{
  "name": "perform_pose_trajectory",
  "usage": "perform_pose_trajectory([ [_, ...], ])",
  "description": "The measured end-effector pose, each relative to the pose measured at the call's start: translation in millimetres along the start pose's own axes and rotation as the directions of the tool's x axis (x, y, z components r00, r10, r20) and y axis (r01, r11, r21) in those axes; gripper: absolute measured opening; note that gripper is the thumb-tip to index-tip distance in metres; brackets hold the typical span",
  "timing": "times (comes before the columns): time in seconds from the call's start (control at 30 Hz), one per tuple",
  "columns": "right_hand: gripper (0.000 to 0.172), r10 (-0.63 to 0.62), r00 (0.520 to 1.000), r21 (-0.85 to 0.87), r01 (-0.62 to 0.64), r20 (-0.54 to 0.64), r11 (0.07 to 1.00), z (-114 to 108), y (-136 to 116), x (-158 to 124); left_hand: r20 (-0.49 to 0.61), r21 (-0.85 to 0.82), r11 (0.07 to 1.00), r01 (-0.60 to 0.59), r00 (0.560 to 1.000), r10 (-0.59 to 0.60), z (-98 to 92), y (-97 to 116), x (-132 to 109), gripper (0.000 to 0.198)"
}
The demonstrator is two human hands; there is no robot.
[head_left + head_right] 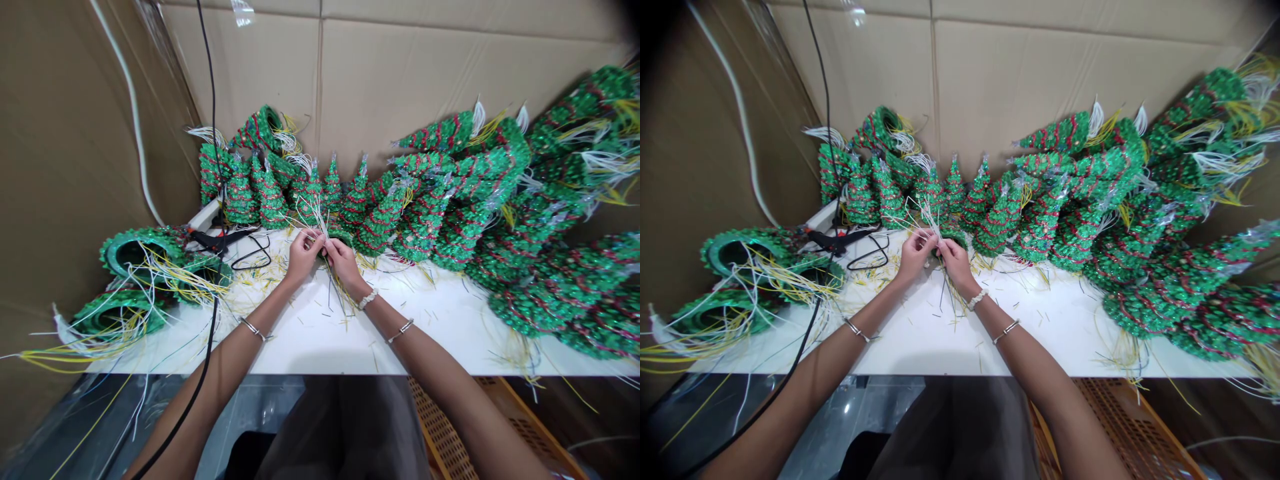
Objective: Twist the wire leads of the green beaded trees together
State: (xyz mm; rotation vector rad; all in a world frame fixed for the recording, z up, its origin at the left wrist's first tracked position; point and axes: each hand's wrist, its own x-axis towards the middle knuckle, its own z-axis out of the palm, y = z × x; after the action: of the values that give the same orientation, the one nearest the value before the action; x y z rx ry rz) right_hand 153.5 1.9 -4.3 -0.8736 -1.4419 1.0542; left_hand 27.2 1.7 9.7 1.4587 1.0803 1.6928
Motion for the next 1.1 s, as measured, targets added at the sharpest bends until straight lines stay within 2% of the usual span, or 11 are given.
perform_pose_trajectory([
  [0.4, 0.043, -0.012, 1.000, 0.033, 0.012, 0.004, 0.999, 0.6, -1.1, -0.9, -0.015, 0.022, 1.000, -0.007, 1.000, 0.008, -0.4, -2.3, 1.4, 0.024],
  [0.67, 0.046, -0.015, 1.000, -0.005, 0.015, 0.005, 1.000, -0.2, 0.1, 0.0, -0.039, 0.112, 0.990, -0.082, 0.995, 0.087, -2.4, 0.5, 1.1, 0.020],
  [0.97, 0.049, -0.009, 1.000, -0.017, 0.009, -0.012, 1.000, 1.1, -6.5, -2.0, -0.031, 0.063, 0.998, -0.018, 0.999, 0.020, -0.8, -0.9, 0.0, 0.023],
  [1.1, 0.048, -0.009, 1.000, -0.004, 0.009, 0.005, 1.000, 0.6, -5.9, -2.0, -0.010, 0.067, 0.997, -0.030, 0.999, 0.031, -1.2, -0.8, 1.0, 0.024],
])
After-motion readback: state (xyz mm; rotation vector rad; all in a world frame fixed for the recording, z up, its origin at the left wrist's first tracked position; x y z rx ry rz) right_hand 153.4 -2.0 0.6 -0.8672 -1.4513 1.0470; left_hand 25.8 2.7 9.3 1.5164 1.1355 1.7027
